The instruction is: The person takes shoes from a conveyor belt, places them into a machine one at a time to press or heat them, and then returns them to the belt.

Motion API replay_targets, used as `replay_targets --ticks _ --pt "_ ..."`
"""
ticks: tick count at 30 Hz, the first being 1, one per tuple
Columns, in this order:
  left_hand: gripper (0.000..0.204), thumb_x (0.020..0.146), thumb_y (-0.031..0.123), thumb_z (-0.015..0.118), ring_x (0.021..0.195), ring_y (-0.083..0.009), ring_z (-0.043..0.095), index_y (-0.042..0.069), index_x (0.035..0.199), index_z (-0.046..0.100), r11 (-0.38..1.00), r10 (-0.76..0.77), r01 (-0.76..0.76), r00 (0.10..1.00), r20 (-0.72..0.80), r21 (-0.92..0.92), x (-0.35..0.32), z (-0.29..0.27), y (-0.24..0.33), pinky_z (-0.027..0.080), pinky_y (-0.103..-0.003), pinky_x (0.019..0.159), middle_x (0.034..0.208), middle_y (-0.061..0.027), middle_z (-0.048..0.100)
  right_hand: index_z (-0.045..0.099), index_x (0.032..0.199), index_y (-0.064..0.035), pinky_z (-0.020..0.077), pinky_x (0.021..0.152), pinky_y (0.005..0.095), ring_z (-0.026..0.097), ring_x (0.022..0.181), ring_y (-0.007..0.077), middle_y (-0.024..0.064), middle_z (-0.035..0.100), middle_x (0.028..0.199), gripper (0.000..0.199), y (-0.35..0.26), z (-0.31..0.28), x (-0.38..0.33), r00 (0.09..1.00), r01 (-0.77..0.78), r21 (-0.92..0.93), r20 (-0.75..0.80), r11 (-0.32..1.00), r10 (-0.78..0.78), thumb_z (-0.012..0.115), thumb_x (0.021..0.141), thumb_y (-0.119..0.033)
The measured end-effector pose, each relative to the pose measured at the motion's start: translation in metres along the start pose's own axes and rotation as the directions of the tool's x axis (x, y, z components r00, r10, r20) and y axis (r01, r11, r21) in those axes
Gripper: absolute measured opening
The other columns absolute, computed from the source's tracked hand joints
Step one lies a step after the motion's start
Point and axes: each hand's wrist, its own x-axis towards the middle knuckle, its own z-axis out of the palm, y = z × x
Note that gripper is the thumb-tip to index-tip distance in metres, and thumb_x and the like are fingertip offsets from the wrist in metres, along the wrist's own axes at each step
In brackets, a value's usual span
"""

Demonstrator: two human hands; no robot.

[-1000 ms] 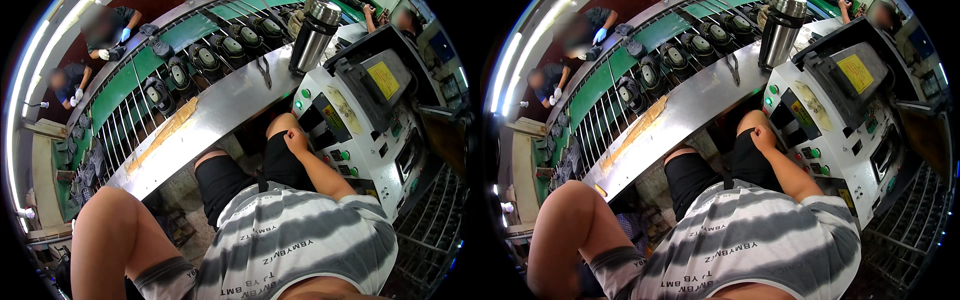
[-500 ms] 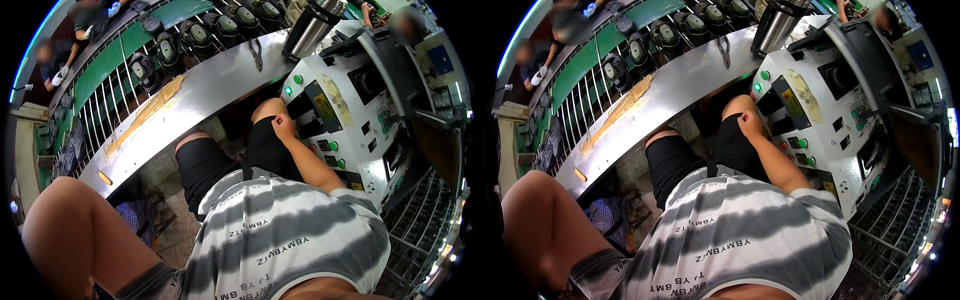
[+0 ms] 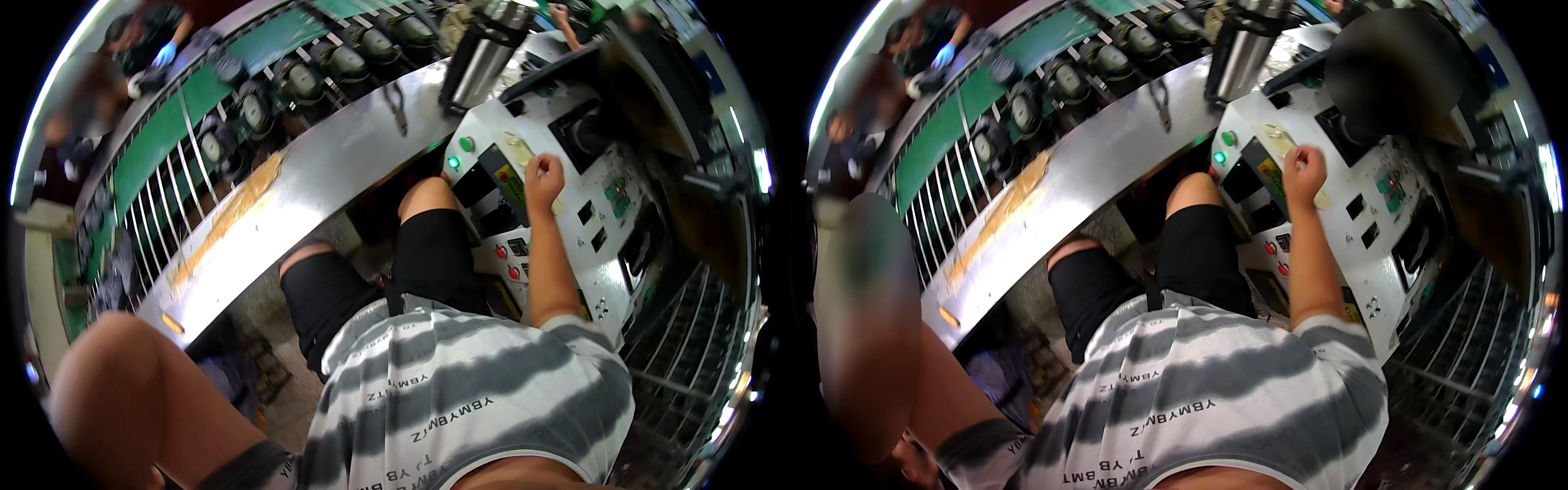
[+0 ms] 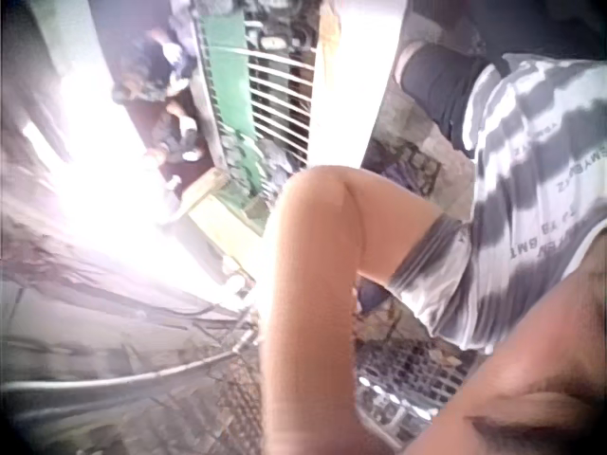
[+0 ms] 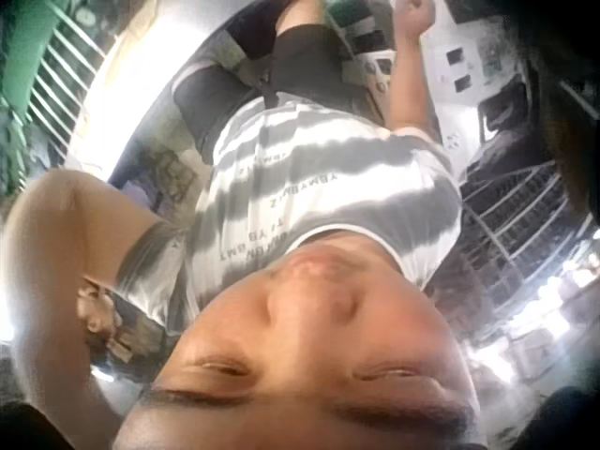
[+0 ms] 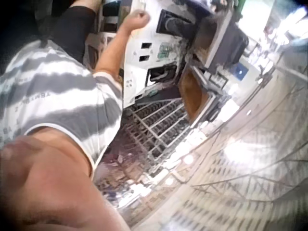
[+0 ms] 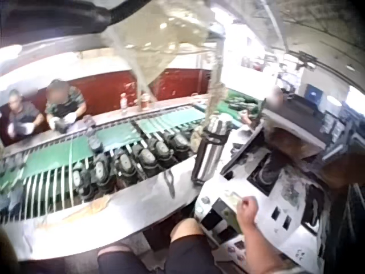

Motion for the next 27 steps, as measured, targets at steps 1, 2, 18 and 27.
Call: replay_targets --ticks 1,2,18,27 --pt "0.018 0.093 0.011 0.048 0.066 -0.0131 0.057 0.004 0.081 0.060 1.000 0.016 -0.016 1.000 -0.006 0.006 -0.001 0.001 -0.003 0.046 -0.027 0.060 0.073 -0.0039 0.060 0.060 0.083 -0.0047 0.0462 0.062 0.0321 0.056 0.065 0.0219 0.0076 0.057 0.074 0.008 0.018 -0.003 0.027 0.999 0.014 -0.032 -0.050 0.999 -0.016 0.066 0.079 -0.007" --pt "0.019 0.093 0.011 0.048 0.066 -0.0131 0.057 0.004 0.080 0.060 1.000 0.028 -0.029 1.000 -0.011 -0.011 -0.002 0.003 -0.008 0.046 -0.027 0.060 0.073 -0.0038 0.060 0.061 0.088 -0.0043 0.0474 0.065 0.0328 0.057 0.069 0.0210 0.0070 0.059 0.078 0.010 0.035 -0.004 0.052 0.996 0.025 -0.062 -0.090 0.998 -0.030 0.066 0.080 -0.009" --pt "0.032 0.091 0.027 0.053 0.069 -0.0285 0.061 -0.001 0.084 0.065 -0.706 -0.586 0.700 -0.660 -0.470 -0.104 -0.491 0.306 0.149 0.047 -0.039 0.066 0.077 -0.0150 0.066 0.013 0.150 -0.0078 0.0288 0.111 0.0484 0.035 0.134 0.0413 0.0272 0.030 0.148 0.119 0.193 -0.024 0.213 0.393 -0.754 -0.567 0.015 0.331 0.920 0.072 0.062 -0.060" --pt "0.030 0.088 0.028 0.053 0.064 -0.0290 0.060 0.004 0.073 0.062 -0.803 -0.583 0.587 -0.739 -0.337 0.102 -0.449 0.314 0.131 0.046 -0.040 0.063 0.069 -0.0111 0.064 0.017 0.149 -0.0059 0.0343 0.106 0.0511 0.041 0.130 0.0420 0.0263 0.037 0.144 0.112 0.117 -0.027 0.191 0.709 -0.691 -0.429 -0.243 0.582 0.662 0.074 0.066 -0.055"
